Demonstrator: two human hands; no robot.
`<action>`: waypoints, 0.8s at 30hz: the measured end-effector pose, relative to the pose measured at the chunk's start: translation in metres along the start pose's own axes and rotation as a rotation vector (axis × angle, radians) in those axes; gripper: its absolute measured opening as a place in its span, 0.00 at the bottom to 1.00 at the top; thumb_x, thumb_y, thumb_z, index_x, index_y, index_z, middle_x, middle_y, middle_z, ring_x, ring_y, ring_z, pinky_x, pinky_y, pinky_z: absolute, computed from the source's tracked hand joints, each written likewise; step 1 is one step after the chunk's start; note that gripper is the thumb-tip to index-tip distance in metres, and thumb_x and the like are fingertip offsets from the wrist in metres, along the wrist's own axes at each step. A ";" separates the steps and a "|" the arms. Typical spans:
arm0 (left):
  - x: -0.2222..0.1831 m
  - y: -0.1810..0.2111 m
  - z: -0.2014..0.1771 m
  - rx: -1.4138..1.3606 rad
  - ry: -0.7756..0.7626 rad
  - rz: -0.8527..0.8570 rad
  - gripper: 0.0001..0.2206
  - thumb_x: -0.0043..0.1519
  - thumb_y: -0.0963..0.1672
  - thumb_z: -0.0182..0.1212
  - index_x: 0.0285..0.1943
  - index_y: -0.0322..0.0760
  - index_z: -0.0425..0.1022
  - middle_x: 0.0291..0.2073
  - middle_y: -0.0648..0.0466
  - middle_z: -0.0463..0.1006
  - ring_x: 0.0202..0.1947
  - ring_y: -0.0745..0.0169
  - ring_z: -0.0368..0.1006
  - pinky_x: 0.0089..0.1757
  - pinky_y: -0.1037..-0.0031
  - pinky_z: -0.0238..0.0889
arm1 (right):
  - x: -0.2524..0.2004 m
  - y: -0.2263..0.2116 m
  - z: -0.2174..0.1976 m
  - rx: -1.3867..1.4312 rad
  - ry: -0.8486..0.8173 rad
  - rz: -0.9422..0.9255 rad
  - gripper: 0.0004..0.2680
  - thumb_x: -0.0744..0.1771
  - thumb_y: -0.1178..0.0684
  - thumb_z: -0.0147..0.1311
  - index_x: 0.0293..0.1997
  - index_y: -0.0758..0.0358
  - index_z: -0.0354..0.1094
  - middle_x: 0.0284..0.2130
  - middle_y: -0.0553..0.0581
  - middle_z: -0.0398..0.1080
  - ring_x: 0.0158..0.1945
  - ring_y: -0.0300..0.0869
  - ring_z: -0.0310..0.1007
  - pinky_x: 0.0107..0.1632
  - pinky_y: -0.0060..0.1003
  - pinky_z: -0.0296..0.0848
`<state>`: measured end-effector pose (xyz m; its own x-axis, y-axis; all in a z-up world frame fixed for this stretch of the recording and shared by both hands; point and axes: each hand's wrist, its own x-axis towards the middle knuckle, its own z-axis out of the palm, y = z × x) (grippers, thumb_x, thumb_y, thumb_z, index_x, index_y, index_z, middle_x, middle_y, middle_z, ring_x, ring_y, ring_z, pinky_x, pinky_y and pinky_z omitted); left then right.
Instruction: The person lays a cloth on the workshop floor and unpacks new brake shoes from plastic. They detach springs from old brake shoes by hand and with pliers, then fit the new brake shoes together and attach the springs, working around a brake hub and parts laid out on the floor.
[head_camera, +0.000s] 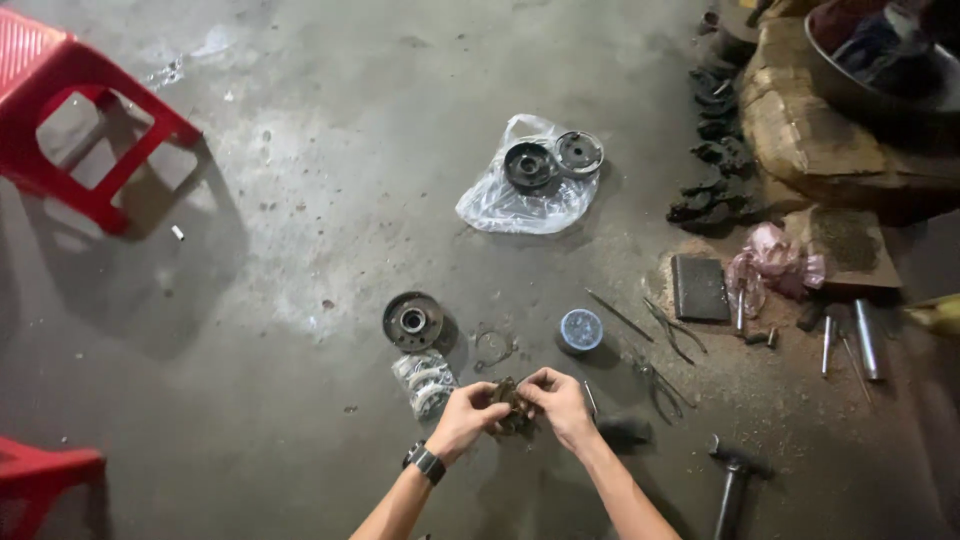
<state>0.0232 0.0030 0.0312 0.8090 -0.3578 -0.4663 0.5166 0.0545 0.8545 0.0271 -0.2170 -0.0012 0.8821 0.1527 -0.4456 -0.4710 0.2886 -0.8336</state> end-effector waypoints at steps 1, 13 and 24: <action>0.000 0.000 0.001 0.007 -0.007 0.002 0.15 0.59 0.41 0.67 0.53 0.28 0.78 0.37 0.54 0.82 0.32 0.72 0.75 0.34 0.77 0.70 | -0.002 -0.008 0.005 0.005 0.005 -0.008 0.05 0.67 0.59 0.61 0.41 0.71 0.72 0.29 0.58 0.75 0.29 0.39 0.74 0.31 0.32 0.72; 0.009 -0.021 0.008 -0.282 0.173 -0.002 0.12 0.59 0.39 0.67 0.51 0.32 0.77 0.38 0.55 0.81 0.35 0.71 0.76 0.35 0.79 0.70 | -0.012 0.027 0.009 0.011 -0.105 0.108 0.06 0.67 0.55 0.59 0.43 0.68 0.72 0.28 0.53 0.75 0.26 0.35 0.71 0.27 0.30 0.69; -0.006 -0.020 0.000 -0.471 0.039 -0.117 0.19 0.60 0.39 0.65 0.60 0.26 0.73 0.48 0.47 0.80 0.42 0.62 0.79 0.43 0.69 0.77 | 0.012 0.033 -0.022 0.135 0.061 0.057 0.03 0.65 0.61 0.56 0.39 0.67 0.69 0.30 0.57 0.77 0.30 0.42 0.77 0.32 0.36 0.75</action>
<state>0.0078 0.0043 0.0165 0.7431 -0.3522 -0.5690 0.6683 0.4352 0.6033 0.0216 -0.2269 -0.0413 0.8502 0.1161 -0.5136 -0.5125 0.4063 -0.7565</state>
